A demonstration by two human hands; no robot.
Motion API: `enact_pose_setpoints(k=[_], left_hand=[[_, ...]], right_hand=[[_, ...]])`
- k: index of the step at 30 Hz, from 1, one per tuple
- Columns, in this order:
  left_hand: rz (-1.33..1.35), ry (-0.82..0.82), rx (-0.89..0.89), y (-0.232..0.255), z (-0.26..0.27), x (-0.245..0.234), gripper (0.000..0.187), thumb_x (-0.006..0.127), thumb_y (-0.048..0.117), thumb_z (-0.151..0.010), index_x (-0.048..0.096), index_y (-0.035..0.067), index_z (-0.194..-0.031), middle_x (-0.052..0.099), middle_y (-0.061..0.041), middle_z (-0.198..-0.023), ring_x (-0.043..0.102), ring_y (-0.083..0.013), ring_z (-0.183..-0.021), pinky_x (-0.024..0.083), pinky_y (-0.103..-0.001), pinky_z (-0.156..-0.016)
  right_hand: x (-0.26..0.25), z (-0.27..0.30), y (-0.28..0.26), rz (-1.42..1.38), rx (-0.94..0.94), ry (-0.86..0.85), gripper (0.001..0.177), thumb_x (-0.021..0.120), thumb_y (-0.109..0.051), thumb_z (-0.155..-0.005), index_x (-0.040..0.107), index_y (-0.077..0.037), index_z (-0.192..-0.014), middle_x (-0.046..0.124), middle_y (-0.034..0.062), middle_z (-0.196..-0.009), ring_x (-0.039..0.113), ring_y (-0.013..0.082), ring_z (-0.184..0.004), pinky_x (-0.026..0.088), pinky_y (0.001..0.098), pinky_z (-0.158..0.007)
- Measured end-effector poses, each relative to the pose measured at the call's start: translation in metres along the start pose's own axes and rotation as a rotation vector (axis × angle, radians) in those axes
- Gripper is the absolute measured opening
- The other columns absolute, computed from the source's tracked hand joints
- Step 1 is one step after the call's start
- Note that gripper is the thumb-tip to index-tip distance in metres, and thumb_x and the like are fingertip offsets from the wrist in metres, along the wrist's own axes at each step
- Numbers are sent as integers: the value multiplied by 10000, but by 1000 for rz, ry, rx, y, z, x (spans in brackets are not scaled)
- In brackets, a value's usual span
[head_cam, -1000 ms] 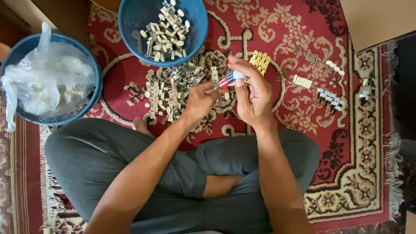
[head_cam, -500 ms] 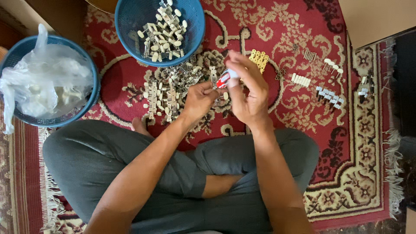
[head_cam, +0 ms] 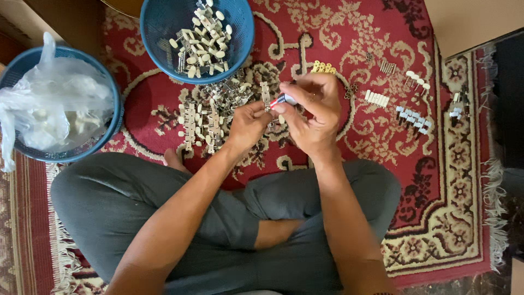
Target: The person sits on a rug and assembles small white plastic knobs onto metal frames using a red-handled tool. They pick up frames and knobs from the floor and a blue basket, apply the tool to secure the knobs, and place the finished units aside.
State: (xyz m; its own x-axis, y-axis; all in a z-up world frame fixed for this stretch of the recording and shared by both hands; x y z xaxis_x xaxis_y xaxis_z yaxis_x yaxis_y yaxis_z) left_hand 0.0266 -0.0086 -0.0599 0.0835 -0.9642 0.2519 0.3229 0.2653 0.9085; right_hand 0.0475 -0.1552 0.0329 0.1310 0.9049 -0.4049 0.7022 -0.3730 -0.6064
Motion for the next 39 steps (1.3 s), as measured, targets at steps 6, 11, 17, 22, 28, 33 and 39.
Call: enact_pose_setpoints(k=[6,11,17,22,28,33,39], left_hand=[[16,-11,-23,11,5,4,94,659,32,-865,745,35,-903,727,-33,-737,583,-41,-620,536,-198,-548],[-13,-12,17,-10,-3,-3,83,682,50,-887,747,8,-914,724,-57,-692,602,-51,-535,517,-195,-509],[5,5,35,15,9,5,80,706,50,-903,702,14,-831,590,40,-615,497,6,-533,357,-148,-481],[2,30,19,11,7,5,55,686,37,-896,713,19,-851,616,-15,-584,531,-48,-470,364,-181,-449],[-28,65,51,-4,0,0,147,688,61,-869,686,77,-723,544,15,-536,523,-56,-468,316,-209,-444],[-123,94,41,41,18,14,210,703,107,-855,658,105,-650,529,-38,-498,496,-98,-464,288,-264,-451],[-119,124,12,38,15,15,221,684,103,-840,606,120,-634,472,19,-486,438,-70,-435,268,-231,-440]], right_hand=[[-2,-4,-6,-55,36,-51,296,575,4,-1045,642,11,-1332,652,213,-1166,667,333,-1090,536,458,-942],[8,6,14,-74,-5,-32,275,722,-114,-984,698,-85,-1256,573,212,-1299,577,347,-1189,478,494,-1045],[2,-2,-9,-113,45,-65,356,652,19,-1017,648,-38,-1368,649,195,-1137,646,274,-977,532,430,-865],[6,3,6,-139,25,-41,299,619,-68,-1023,646,-4,-1314,631,240,-1259,647,348,-1127,526,475,-978],[6,5,-2,-61,66,10,330,754,-55,-973,712,-116,-1294,618,130,-1075,615,213,-880,533,373,-778],[7,0,-5,-172,69,4,353,551,52,-1030,607,-28,-1369,621,209,-1239,654,339,-1133,534,452,-947],[5,6,3,-25,39,75,297,753,-142,-962,729,-173,-1256,612,95,-1116,609,211,-949,540,367,-824]])
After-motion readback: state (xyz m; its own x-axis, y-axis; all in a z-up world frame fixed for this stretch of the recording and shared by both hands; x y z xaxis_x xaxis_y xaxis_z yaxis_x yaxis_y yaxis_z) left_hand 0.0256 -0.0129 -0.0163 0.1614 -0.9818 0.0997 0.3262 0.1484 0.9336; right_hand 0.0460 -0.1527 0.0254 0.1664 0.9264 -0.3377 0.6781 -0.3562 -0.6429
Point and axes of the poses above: each hand's wrist, its own z-axis away from the middle knuckle, its own x-axis out of the palm, y = z × x, the point moved 2 cm from there along -z, towards the middle knuckle
